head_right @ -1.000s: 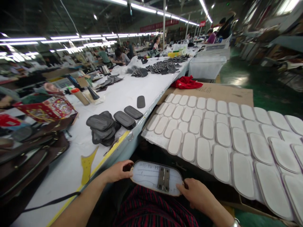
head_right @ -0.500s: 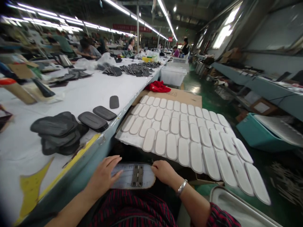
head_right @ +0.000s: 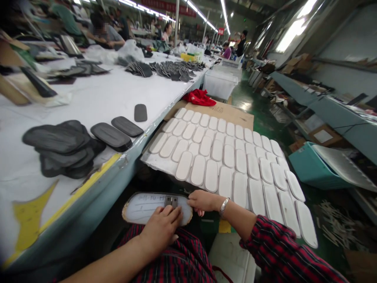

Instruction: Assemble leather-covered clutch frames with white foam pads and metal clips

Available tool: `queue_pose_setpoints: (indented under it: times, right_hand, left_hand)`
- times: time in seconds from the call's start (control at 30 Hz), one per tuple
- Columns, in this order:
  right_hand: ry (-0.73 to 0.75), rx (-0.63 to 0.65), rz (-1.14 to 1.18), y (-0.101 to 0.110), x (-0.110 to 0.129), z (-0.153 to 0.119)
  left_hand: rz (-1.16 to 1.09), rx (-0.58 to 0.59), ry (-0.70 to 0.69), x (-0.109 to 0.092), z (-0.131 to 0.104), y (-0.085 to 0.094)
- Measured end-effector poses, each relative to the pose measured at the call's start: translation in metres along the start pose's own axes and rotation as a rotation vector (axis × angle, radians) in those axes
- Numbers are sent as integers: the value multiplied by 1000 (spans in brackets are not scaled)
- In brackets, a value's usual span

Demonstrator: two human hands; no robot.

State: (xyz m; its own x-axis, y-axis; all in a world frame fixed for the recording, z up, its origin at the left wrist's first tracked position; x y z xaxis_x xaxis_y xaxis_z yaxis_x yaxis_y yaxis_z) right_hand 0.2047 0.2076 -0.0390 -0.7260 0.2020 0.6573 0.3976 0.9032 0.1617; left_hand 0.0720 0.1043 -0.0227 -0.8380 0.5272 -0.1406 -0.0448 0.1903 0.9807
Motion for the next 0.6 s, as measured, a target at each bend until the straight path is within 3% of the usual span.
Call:
queue_pose_setpoints:
  times: [0.13, 0.23, 0.3, 0.37, 0.47, 0.53, 0.6]
  right_hand:
    - [-50, -20, 99, -1, 2, -4]
    - [-74, -149, 208, -6, -3, -14]
    - [-73, -232, 153, -14, -11, -21]
    - [-51, -260, 83, -26, -19, -25]
    - [-24, -292, 114, -41, -25, -25]
    - [-25, -319, 140, -46, -24, -24]
    - [-22, -355, 104, -47, -22, -23]
  left_hand:
    - [-16, -23, 5, -2, 1, 2]
    - [-101, -82, -4, 3, -7, 6]
    - [-217, -153, 3, 16, -20, 11]
    - [-313, -265, 136, 42, -39, 16]
    - [-301, -381, 601, 99, -75, 19]
    - [-309, -284, 779, 128, -92, 15]
    - [-331, -116, 777, 142, -97, 9]
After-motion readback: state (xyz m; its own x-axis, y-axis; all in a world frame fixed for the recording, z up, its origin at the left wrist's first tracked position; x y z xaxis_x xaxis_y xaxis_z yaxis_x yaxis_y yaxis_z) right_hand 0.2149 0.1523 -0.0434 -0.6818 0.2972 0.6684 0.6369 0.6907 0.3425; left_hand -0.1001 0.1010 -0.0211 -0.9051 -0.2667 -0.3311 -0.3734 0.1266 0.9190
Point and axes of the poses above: each hand's wrist, its own z-axis towards the middle knuckle, its own y-axis out of the back of the hand, x = y × z, the point moved 4 cm from there along z, towards the middle knuckle, and after that the axes turned 13 degrees about z, right-handed, at the moved point
